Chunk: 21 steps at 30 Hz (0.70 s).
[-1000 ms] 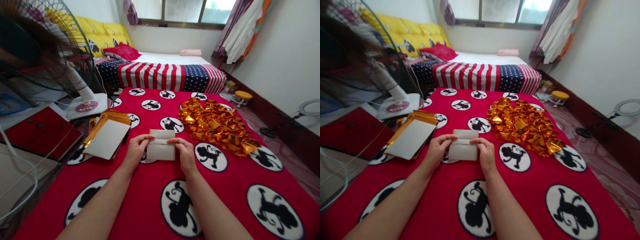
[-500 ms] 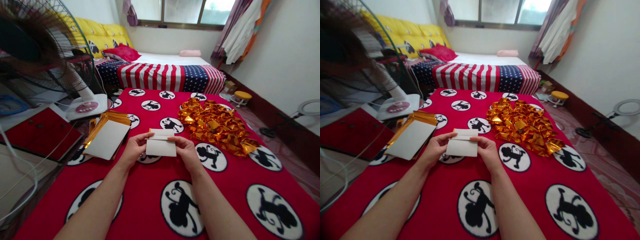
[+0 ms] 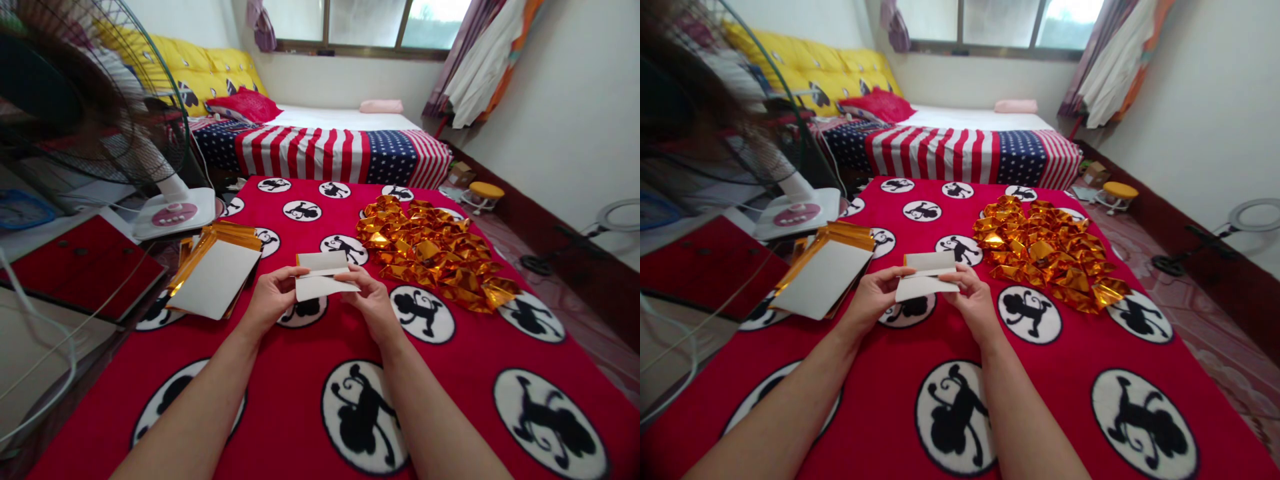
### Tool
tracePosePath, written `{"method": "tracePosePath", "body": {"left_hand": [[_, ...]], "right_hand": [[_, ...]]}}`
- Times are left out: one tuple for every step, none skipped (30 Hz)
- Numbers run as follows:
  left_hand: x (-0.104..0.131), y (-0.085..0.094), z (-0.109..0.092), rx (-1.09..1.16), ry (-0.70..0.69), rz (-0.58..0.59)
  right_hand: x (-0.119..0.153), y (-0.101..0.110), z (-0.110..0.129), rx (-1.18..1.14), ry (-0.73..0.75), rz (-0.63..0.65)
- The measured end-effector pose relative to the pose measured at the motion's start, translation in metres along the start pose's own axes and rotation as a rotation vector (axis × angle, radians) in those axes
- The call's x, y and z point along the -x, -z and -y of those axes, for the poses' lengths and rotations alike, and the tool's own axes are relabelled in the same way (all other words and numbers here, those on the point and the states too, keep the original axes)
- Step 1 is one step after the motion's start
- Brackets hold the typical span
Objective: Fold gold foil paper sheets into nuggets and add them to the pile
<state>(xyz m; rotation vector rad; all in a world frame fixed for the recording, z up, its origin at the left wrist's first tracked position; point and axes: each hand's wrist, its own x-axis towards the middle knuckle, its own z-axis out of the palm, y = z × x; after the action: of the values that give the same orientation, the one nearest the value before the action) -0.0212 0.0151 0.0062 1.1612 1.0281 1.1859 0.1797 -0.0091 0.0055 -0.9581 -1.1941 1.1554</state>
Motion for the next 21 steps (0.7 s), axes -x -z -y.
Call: {"method": "tracePosePath", "body": {"left_hand": [[0.0, 0.0, -0.001, -0.003, 0.001, -0.005], [0.0, 0.0, -0.001, -0.006, 0.002, -0.009], [0.0, 0.0, -0.002, -0.008, 0.003, -0.012], [0.0, -0.001, -0.002, -0.01, 0.004, -0.014], [0.0, -0.001, -0.002, -0.01, 0.005, -0.016], [-0.001, -0.001, -0.001, -0.012, 0.005, -0.019], [-0.001, -0.001, -0.001, -0.012, 0.003, -0.023], [-0.001, -0.001, -0.001, -0.011, -0.001, -0.027], [-0.001, -0.001, 0.0, -0.011, -0.002, -0.028], [-0.001, -0.001, 0.0, -0.011, -0.001, -0.025], [-0.001, -0.001, 0.001, -0.011, 0.002, -0.021], [-0.001, -0.001, 0.001, -0.011, 0.009, -0.011], [-0.001, -0.001, 0.001, -0.012, 0.017, -0.001], [0.0, -0.002, 0.002, -0.014, 0.025, 0.008], [0.0, -0.002, 0.002, -0.016, 0.032, 0.017], [0.001, -0.003, 0.002, -0.019, 0.037, 0.026], [0.002, -0.004, 0.002, -0.022, 0.042, 0.035], [0.002, -0.005, 0.003, -0.026, 0.042, 0.045], [0.003, -0.006, 0.003, -0.031, 0.035, 0.055], [0.003, -0.007, 0.003, -0.041, 0.021, 0.064], [0.004, -0.007, 0.004, -0.054, 0.001, 0.069]], "right_hand": [[0.0, 0.0, 0.0, 0.003, 0.005, 0.008], [0.001, 0.0, 0.0, 0.0, 0.008, 0.015], [0.001, 0.0, -0.001, -0.004, 0.01, 0.02], [0.001, 0.0, -0.001, -0.007, 0.011, 0.021], [0.001, 0.0, -0.001, -0.005, 0.013, 0.016], [0.002, 0.0, -0.001, 0.003, 0.017, 0.009], [0.002, 0.0, -0.001, 0.014, 0.024, 0.0], [0.002, 0.0, -0.001, 0.026, 0.034, -0.006], [0.002, 0.0, -0.001, 0.034, 0.048, -0.006], [0.001, -0.001, -0.001, 0.04, 0.062, 0.002], [0.001, -0.001, -0.001, 0.045, 0.076, 0.014], [0.001, -0.001, -0.002, 0.05, 0.087, 0.029], [0.0, -0.001, -0.003, 0.055, 0.097, 0.042], [0.0, -0.002, -0.003, 0.062, 0.106, 0.05], [0.0, -0.002, -0.005, 0.069, 0.114, 0.053], [-0.001, -0.003, -0.006, 0.075, 0.123, 0.055], [-0.001, -0.004, -0.007, 0.081, 0.131, 0.058], [0.0, -0.004, -0.008, 0.089, 0.141, 0.06], [0.0, -0.005, -0.009, 0.099, 0.151, 0.061], [0.0, -0.006, -0.01, 0.113, 0.162, 0.06], [0.001, -0.007, -0.011, 0.13, 0.173, 0.058]]}}
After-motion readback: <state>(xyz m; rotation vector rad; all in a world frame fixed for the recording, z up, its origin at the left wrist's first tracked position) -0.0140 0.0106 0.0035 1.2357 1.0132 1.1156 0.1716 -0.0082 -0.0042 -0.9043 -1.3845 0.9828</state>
